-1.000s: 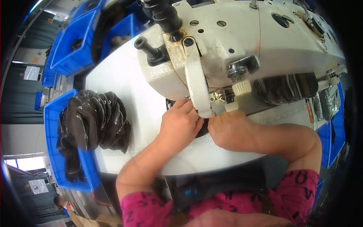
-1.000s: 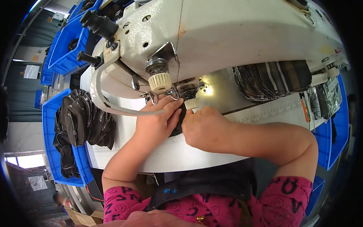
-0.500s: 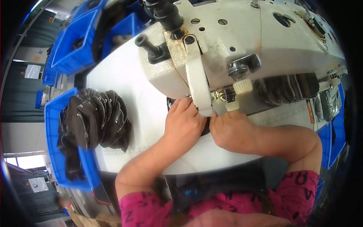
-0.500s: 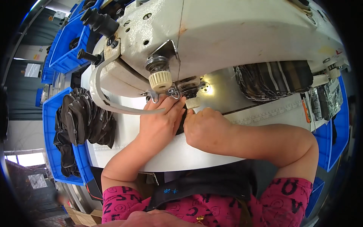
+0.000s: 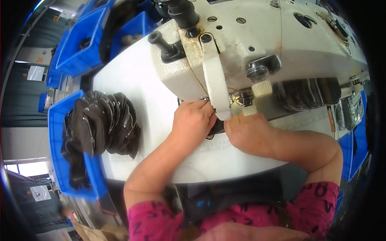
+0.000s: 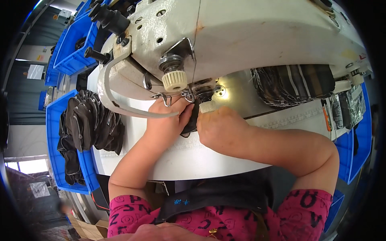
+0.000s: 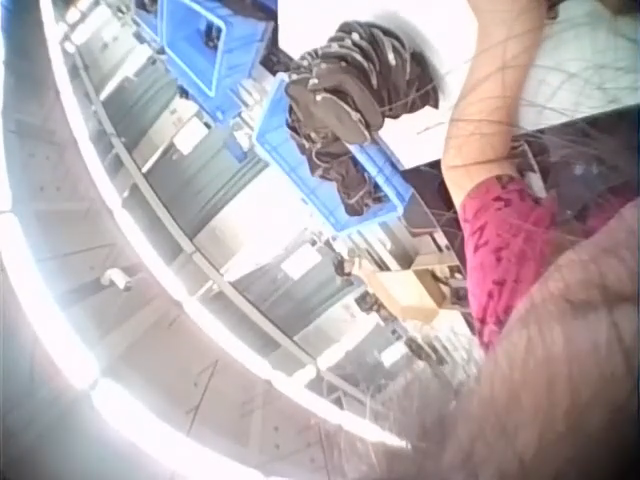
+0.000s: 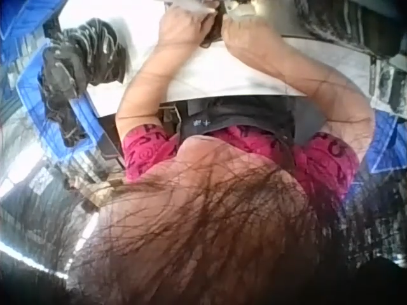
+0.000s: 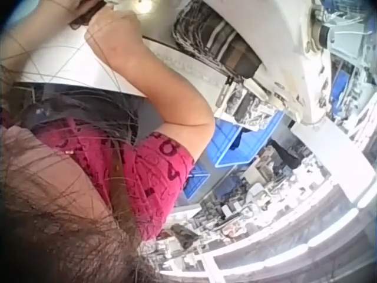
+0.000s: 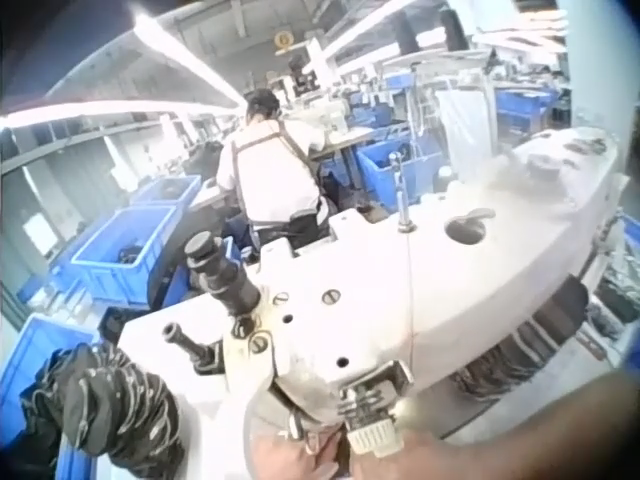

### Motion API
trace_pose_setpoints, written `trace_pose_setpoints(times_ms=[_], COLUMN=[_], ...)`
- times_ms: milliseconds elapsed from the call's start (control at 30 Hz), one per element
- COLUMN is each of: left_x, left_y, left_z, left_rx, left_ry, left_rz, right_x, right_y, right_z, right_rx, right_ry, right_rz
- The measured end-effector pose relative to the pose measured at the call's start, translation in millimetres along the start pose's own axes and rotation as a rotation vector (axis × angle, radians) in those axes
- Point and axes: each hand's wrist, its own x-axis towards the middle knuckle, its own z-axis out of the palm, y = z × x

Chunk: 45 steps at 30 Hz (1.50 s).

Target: Sewing pieces of leather or fabric together using an industrial sewing machine.

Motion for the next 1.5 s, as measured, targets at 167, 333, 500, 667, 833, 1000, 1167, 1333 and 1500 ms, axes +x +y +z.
trace_pose_setpoints(times_ms=[167, 333, 500, 667, 833, 1000, 1167, 1333, 1500], left_x=[3, 3, 3, 5, 4, 4, 3, -7, -26], left_y=[-3, -6, -8, -7, -9, -14, -16, -21, -17], left_z=[1, 4, 5, 0, -7, -1, -1, -11, -35], left_rx=[-0.006, 0.094, 0.094, -0.010, -0.024, -0.074, -0.097, -0.186, -0.245], left_ry=[0.072, 0.072, 0.083, 0.086, 0.059, 0.190, 0.202, 0.105, -0.079], left_rz=[0.015, -0.001, -0.010, -0.039, -0.035, 0.001, -0.001, -0.097, -0.255], right_x=[0, -1, 0, 1, 3, 1, 0, -1, -7], right_y=[0, 4, 5, 6, 6, 6, 6, 5, 6], right_z=[1, 0, -3, -6, -3, 0, 0, -5, -16], right_rx=[-0.010, -0.003, -0.027, -0.034, -0.035, -0.096, -0.104, -0.019, -0.038], right_ry=[-0.024, -0.056, -0.066, -0.070, -0.113, -0.104, -0.080, -0.101, -0.122], right_rz=[-0.015, -0.016, -0.008, -0.002, 0.036, 0.002, 0.013, -0.001, -0.031])
